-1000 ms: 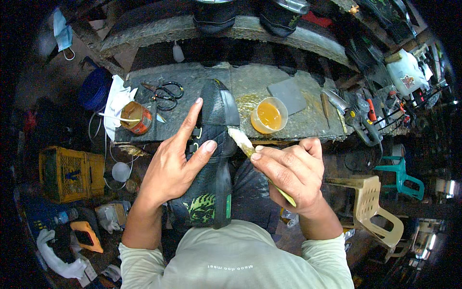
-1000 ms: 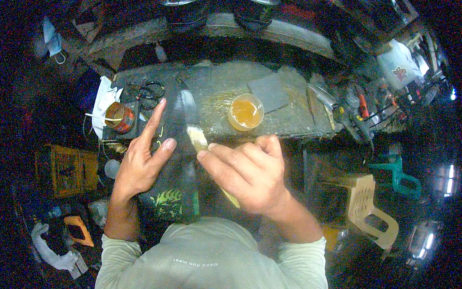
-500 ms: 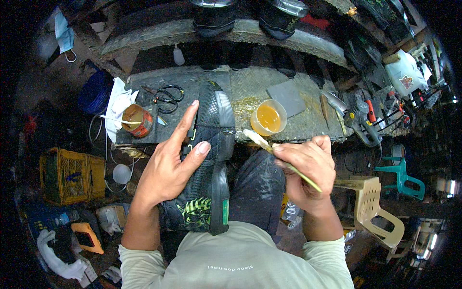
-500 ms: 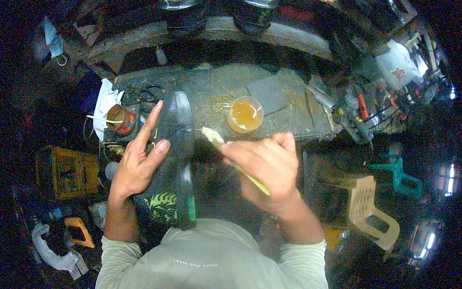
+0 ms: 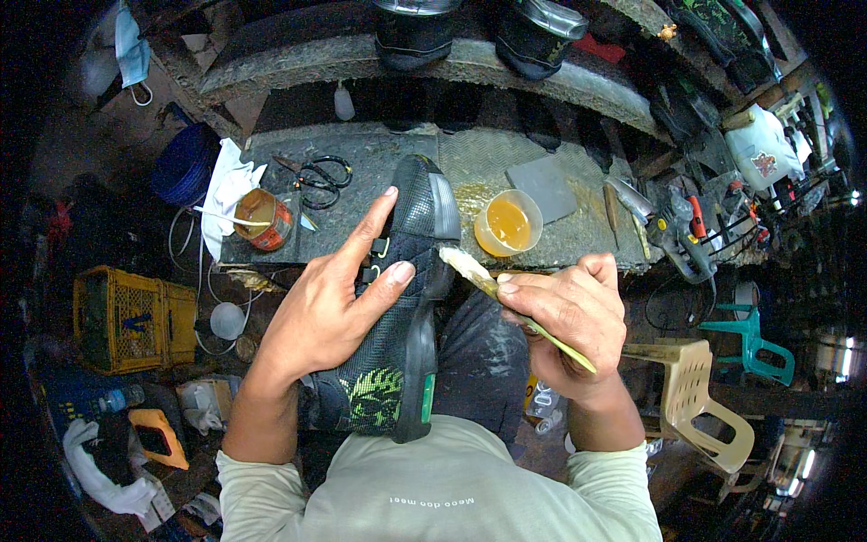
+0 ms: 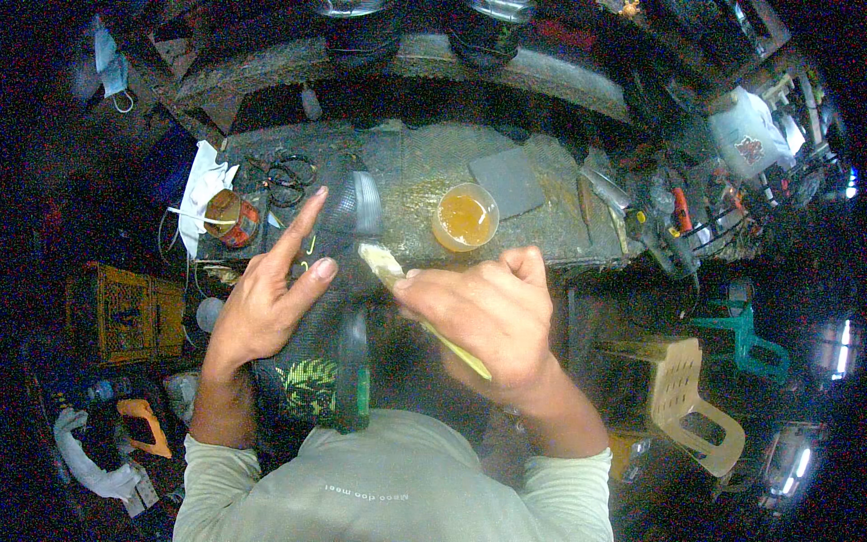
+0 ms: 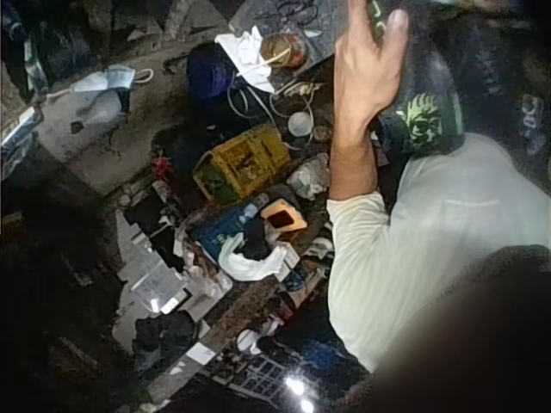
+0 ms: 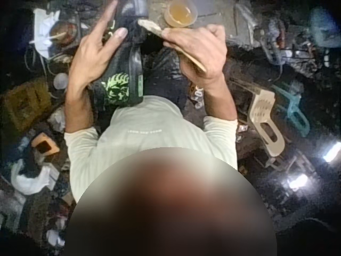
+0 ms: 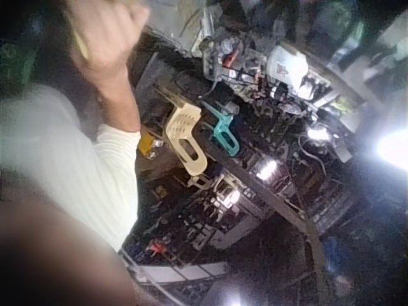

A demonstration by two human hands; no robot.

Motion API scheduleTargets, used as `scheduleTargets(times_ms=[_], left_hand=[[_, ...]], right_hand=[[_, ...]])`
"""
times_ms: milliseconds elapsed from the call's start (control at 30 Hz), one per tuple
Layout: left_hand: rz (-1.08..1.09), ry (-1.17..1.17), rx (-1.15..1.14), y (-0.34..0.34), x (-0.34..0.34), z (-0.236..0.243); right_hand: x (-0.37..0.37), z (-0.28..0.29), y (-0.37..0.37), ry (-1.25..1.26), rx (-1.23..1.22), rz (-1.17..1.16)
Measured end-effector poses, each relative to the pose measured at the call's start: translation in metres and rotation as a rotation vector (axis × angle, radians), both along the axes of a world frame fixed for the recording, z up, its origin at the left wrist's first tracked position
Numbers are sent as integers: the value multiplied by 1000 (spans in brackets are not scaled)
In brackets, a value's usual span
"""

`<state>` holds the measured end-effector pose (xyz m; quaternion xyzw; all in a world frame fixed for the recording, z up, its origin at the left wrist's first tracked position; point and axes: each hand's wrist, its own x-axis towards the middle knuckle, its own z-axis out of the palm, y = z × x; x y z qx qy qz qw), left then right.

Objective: The person sits in a workshop and applies a white substance to a black shoe with green accents using a small brush. They repeatedly dip the brush into a container of liquid and coat the shoe's upper, heel, and sole areas. After finishing, the person places the shoe on a nearby shelf.

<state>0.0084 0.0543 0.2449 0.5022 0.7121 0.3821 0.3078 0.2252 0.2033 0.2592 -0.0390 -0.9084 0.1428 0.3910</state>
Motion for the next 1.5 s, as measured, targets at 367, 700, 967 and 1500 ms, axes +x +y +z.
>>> scheduleTargets(times_ms=[367, 700, 967, 1500], left_hand=[[-2, 143, 140, 2, -2, -12], [2, 82, 98, 1, -5, -13], [0, 96, 100, 2, -7, -15], [-23, 98, 115, 4, -10, -20]], right_hand=[[-3, -3, -2, -46, 75, -1], [-1, -1, -4, -94, 69, 9], [2, -4, -5, -112, 81, 27], [6, -2, -11, -161, 81, 52]])
